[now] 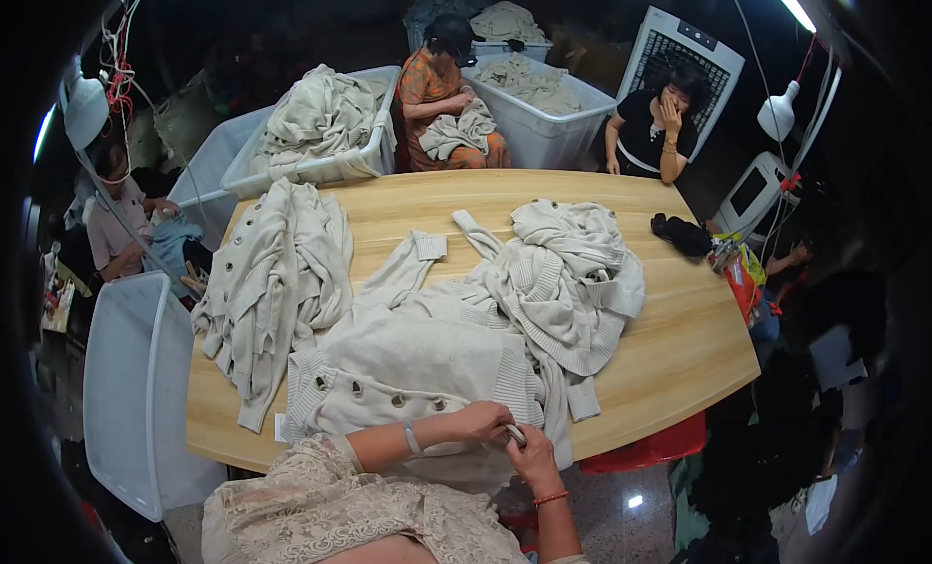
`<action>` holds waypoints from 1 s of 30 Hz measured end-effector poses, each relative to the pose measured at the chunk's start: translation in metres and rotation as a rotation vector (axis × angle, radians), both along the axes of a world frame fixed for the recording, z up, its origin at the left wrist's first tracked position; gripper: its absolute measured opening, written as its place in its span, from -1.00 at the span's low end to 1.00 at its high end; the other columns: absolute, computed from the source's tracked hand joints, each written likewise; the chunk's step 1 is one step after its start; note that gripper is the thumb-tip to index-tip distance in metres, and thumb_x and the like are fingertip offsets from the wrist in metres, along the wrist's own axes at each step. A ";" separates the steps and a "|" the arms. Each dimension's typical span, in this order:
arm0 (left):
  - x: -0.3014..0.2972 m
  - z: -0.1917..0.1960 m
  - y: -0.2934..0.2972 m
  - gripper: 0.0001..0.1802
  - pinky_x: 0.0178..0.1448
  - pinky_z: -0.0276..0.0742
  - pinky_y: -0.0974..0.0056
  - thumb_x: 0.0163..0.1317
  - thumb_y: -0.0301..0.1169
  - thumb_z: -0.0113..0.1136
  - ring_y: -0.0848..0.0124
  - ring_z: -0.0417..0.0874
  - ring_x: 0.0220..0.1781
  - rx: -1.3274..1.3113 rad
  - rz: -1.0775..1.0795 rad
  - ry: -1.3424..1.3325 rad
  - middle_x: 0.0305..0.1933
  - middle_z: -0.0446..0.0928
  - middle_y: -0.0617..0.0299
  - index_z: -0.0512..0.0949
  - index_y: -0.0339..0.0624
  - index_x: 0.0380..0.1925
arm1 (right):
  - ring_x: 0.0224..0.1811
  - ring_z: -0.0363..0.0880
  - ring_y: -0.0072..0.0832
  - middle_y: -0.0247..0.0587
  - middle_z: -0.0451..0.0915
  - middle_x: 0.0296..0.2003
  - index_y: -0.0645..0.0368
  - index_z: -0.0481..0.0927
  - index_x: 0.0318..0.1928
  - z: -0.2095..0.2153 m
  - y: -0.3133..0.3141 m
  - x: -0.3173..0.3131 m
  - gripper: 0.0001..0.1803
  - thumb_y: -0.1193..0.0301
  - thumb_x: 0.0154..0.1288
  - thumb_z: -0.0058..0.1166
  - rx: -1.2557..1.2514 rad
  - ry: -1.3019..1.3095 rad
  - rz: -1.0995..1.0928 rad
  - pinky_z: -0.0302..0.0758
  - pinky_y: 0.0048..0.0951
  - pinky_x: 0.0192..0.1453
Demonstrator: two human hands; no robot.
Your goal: Trimming loose threads from sweaters using scissors and inspecting the garments for quality control.
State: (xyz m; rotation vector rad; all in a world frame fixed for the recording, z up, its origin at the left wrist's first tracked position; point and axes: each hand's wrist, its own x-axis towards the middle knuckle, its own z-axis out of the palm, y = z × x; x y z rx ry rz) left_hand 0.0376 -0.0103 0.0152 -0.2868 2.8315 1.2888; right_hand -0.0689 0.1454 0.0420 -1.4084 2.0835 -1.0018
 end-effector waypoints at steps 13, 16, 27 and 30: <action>0.007 0.014 0.002 -0.78 -0.12 0.52 0.02 0.13 -0.37 0.11 -0.02 0.61 -0.21 0.021 0.091 0.111 -0.27 0.61 -0.02 0.59 -0.22 -0.26 | -0.17 0.53 0.02 0.08 0.53 -0.29 0.31 0.54 -0.13 -0.008 0.006 -0.006 -0.69 0.67 0.06 -0.05 -0.106 0.102 0.009 0.48 -0.16 -0.07; 0.008 0.014 0.002 -0.78 -0.14 0.53 0.04 0.13 -0.39 0.13 -0.01 0.62 -0.23 0.026 0.093 0.103 -0.28 0.61 -0.02 0.58 -0.23 -0.23 | -0.21 0.56 -0.01 0.04 0.55 -0.30 0.31 0.56 -0.18 0.001 0.005 -0.008 -0.74 0.65 0.07 -0.02 -0.127 -0.034 0.031 0.50 -0.22 -0.12; 0.048 0.054 -0.014 -0.56 -0.25 0.46 0.28 0.10 -0.27 0.37 0.30 0.56 -0.35 0.260 0.250 0.276 -0.30 0.58 0.08 0.55 -0.28 -0.06 | -0.41 0.46 -0.77 -0.48 0.56 -0.38 0.26 0.58 -0.10 0.025 0.000 -0.013 -0.81 0.41 0.38 0.07 -0.166 -0.901 0.056 0.42 -0.67 -0.31; 0.084 0.078 -0.020 -0.28 0.12 0.29 0.06 -0.15 -0.34 0.43 0.10 0.46 0.04 -0.278 0.265 0.305 -0.03 0.50 0.13 0.42 -0.14 0.11 | -0.35 0.52 -0.71 -0.38 0.60 -0.31 0.29 0.56 -0.08 0.060 0.005 -0.021 -0.76 0.38 0.38 0.08 -0.332 -1.032 0.028 0.47 -0.64 -0.28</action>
